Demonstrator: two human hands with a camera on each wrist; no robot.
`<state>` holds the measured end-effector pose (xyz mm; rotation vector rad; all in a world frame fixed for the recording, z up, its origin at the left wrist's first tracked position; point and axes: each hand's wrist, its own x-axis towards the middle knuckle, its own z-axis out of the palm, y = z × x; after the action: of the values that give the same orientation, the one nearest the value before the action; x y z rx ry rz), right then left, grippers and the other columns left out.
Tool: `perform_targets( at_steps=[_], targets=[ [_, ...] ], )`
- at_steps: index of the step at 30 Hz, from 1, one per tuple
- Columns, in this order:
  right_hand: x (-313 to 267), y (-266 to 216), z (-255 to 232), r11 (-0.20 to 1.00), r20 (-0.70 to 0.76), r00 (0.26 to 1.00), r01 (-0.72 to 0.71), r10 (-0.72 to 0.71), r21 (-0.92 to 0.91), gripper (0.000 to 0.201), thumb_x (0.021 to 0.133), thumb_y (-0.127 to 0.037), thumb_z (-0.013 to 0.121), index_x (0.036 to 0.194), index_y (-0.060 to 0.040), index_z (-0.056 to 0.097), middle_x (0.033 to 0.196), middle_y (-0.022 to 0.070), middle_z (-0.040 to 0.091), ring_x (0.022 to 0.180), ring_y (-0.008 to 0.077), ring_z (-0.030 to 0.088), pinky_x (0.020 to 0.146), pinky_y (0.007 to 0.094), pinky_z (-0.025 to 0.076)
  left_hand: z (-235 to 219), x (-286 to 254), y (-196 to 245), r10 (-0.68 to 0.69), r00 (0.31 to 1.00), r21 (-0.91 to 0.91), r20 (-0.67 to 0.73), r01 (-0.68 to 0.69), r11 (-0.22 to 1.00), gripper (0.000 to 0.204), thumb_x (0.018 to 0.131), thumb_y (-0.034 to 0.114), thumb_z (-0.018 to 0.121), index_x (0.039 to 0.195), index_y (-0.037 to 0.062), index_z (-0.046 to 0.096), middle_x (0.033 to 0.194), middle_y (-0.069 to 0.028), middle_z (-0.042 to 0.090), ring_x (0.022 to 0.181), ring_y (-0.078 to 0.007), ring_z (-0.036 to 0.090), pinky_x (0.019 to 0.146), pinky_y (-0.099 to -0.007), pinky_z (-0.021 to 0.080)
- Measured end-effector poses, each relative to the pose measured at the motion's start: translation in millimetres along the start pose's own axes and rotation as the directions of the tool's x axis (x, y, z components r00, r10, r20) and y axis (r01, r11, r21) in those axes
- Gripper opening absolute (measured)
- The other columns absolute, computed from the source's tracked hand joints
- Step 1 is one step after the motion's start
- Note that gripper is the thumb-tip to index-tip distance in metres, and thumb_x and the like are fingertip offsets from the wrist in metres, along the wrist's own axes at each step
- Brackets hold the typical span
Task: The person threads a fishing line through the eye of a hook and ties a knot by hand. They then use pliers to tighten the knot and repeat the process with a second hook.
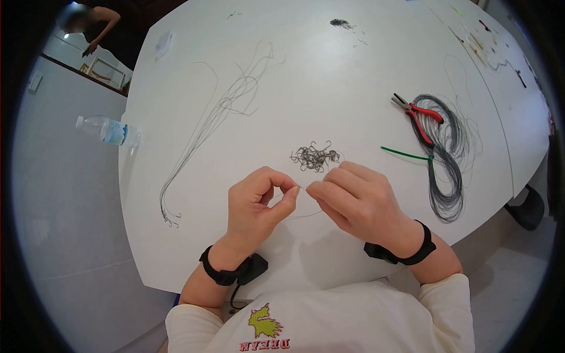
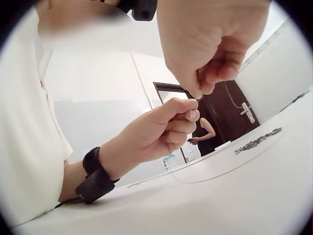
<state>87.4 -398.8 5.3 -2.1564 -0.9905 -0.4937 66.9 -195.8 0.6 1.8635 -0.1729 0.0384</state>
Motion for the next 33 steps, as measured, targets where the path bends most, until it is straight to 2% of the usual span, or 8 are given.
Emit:
perform_targets(
  at_steps=[11, 14, 16, 19, 23, 30, 32, 33],
  targets=[
    [6, 6, -8, 0.976, 0.013, 0.995, -0.1, 0.099, 0.195, 0.014, 0.077, -0.001, 0.072, 0.085, -0.0058, 0.062, 0.077, 0.0053, 0.058, 0.069, 0.023, 0.059, 0.056, 0.031, 0.048, -4, 2, 4, 0.088, 0.983, 0.047, 0.158, -0.096, 0.994, 0.008, 0.08, 0.002, 0.072, 0.083, 0.0055, 0.065, 0.076, 0.0029, 0.063, 0.056, -0.004, 0.037, 0.049, -0.0213, 0.03],
    [5, 7, -8, 0.919, 0.078, 0.977, -0.214, 0.199, 0.332, 0.009, 0.081, -0.001, 0.07, 0.087, -0.0043, 0.063, 0.079, 0.0059, 0.061, 0.068, 0.0218, 0.06, 0.056, 0.0294, 0.048, -5, 2, 3, 0.095, 0.979, -0.004, 0.182, -0.096, 0.995, 0.008, 0.08, 0.001, 0.071, 0.083, 0.0055, 0.065, 0.076, 0.0039, 0.063, 0.056, -0.0035, 0.036, 0.05, -0.0209, 0.029],
    [7, 5, -11, 0.793, 0.214, 0.92, -0.392, 0.329, 0.467, 0.006, 0.084, -0.002, 0.068, 0.087, -0.0026, 0.063, 0.078, 0.0061, 0.063, 0.065, 0.0181, 0.061, 0.056, 0.0272, 0.048, -4, 1, 2, 0.095, 0.979, -0.045, 0.18, -0.089, 0.995, 0.008, 0.081, 0.001, 0.071, 0.083, 0.0056, 0.065, 0.077, 0.0042, 0.062, 0.056, -0.0031, 0.036, 0.05, -0.0207, 0.029],
    [6, 6, -8, 0.72, 0.252, 0.9, -0.436, 0.356, 0.54, 0.004, 0.086, -0.004, 0.067, 0.087, -0.0019, 0.064, 0.077, 0.0062, 0.065, 0.063, 0.0149, 0.06, 0.056, 0.0256, 0.047, -2, 0, -1, 0.082, 0.982, -0.138, 0.168, -0.059, 0.989, 0.008, 0.082, 0.0, 0.07, 0.084, 0.0054, 0.065, 0.077, 0.0052, 0.061, 0.057, -0.002, 0.035, 0.051, -0.0201, 0.028],
    [4, 4, 0, 0.713, 0.214, 0.907, -0.418, 0.363, 0.563, 0.004, 0.085, -0.005, 0.066, 0.087, -0.0023, 0.064, 0.074, 0.0056, 0.064, 0.062, 0.0137, 0.06, 0.055, 0.025, 0.046, 1, -4, -4, -0.005, 0.991, -0.279, 0.132, 0.042, 0.959, 0.007, 0.084, 0.0, 0.069, 0.085, 0.0047, 0.064, 0.075, 0.0071, 0.057, 0.058, 0.0002, 0.033, 0.052, -0.0188, 0.026],
    [0, -4, 8, 0.669, 0.165, 0.884, -0.443, 0.437, 0.597, 0.003, 0.083, -0.004, 0.066, 0.084, -0.0028, 0.064, 0.071, 0.0025, 0.062, 0.06, 0.0097, 0.057, 0.054, 0.0241, 0.045, 5, -6, -3, 0.006, 1.0, -0.26, 0.023, 0.0, 0.966, 0.008, 0.085, 0.0, 0.069, 0.085, 0.0049, 0.063, 0.074, 0.0075, 0.055, 0.057, 0.001, 0.032, 0.051, -0.0179, 0.024],
    [-1, -6, 11, 0.675, 0.14, 0.886, -0.431, 0.442, 0.599, 0.003, 0.083, -0.004, 0.067, 0.083, -0.0029, 0.064, 0.071, 0.0022, 0.062, 0.06, 0.0095, 0.057, 0.054, 0.0239, 0.045, 2, -8, -1, 0.033, 0.999, -0.124, 0.026, -0.03, 0.992, 0.007, 0.088, -0.004, 0.065, 0.088, 0.0021, 0.06, 0.083, 0.0012, 0.058, 0.068, -0.0022, 0.048, 0.06, -0.0175, 0.037],
    [-2, -6, 13, 0.678, 0.116, 0.888, -0.419, 0.445, 0.605, 0.003, 0.082, -0.003, 0.067, 0.082, -0.003, 0.064, 0.071, 0.0023, 0.062, 0.059, 0.0096, 0.056, 0.053, 0.0236, 0.045, 2, -7, 0, 0.033, 0.999, -0.124, 0.023, -0.03, 0.992, 0.007, 0.088, -0.004, 0.065, 0.088, 0.0021, 0.06, 0.083, 0.0012, 0.058, 0.068, -0.0022, 0.048, 0.06, -0.0175, 0.037]
  ],
)
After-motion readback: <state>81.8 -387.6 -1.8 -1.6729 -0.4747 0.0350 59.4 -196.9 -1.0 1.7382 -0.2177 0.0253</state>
